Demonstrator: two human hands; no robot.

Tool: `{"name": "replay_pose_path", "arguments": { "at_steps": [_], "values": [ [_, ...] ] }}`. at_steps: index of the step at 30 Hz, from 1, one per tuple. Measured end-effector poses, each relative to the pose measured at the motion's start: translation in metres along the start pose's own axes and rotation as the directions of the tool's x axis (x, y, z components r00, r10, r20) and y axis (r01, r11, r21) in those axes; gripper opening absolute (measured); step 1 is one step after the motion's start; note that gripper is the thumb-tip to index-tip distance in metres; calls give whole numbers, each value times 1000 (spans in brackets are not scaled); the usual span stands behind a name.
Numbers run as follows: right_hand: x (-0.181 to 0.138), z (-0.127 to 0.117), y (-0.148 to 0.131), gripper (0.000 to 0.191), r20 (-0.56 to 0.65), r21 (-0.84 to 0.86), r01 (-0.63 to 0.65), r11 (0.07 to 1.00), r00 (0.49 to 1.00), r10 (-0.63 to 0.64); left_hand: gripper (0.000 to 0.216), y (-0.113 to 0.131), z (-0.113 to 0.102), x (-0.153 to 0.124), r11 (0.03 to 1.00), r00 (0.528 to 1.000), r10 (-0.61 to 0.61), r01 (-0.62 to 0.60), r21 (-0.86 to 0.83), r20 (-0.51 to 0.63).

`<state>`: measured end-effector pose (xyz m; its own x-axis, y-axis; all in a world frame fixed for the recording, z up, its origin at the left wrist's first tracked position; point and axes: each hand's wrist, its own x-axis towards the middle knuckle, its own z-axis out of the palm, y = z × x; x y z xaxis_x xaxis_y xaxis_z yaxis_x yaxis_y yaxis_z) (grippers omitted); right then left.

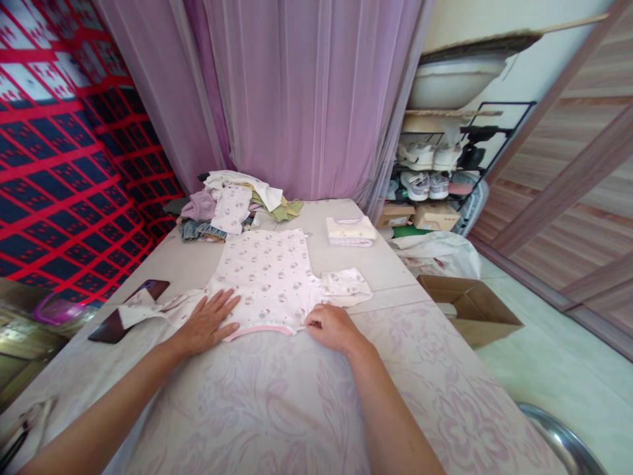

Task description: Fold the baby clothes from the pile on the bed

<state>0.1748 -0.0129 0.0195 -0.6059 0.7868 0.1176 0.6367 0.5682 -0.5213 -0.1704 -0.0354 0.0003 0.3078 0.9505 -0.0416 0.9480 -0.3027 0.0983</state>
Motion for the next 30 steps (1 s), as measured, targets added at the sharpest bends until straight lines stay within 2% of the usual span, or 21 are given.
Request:
{"name": "replay_pose_path", "arguments": {
  "at_steps": [4,7,9,11,13,15,19,23,25,27,30],
  "values": [
    [-1,-1,1,19,-68,40,-33,999,997,36,69,-10,1,0,999,999,34,-34,15,-10],
    [-2,-3,11,18,-229,82,-116,990,964,132,69,-9,-3,2,1000,1000,28,-28,7,-9],
    [-3,-6,24,18,-365,83,-213,974,903,228,65,1,-9,6,1000,999,20,-20,-9,-26],
    [-6,-8,39,20,-502,57,-342,938,803,323,61,20,-15,12,998,997,51,-54,-38,-60],
    [-10,-9,54,24,-614,7,-456,890,700,364,58,44,-18,20,984,985,149,-157,-84,-92],
    [-15,-9,68,31,-684,-53,-535,843,635,359,56,68,-17,27,949,957,277,-287,-133,-88],
    [-23,-5,85,37,-715,-129,-625,770,597,364,56,96,-8,34,869,885,465,-455,-192,6],
    [-24,-5,89,23,-697,-168,-639,750,615,368,60,98,-6,34,847,862,504,-484,-220,47],
    [-23,-10,89,23,-695,-149,-650,745,605,388,57,96,-10,35,845,862,505,-481,-236,50],
    [-22,-17,89,26,-690,-76,-693,717,556,464,50,96,-17,41,849,873,487,-464,-252,32],
    [-24,-29,91,30,-657,32,-779,626,455,601,41,101,-25,62,846,886,462,-453,-282,-39]
  ]
}}
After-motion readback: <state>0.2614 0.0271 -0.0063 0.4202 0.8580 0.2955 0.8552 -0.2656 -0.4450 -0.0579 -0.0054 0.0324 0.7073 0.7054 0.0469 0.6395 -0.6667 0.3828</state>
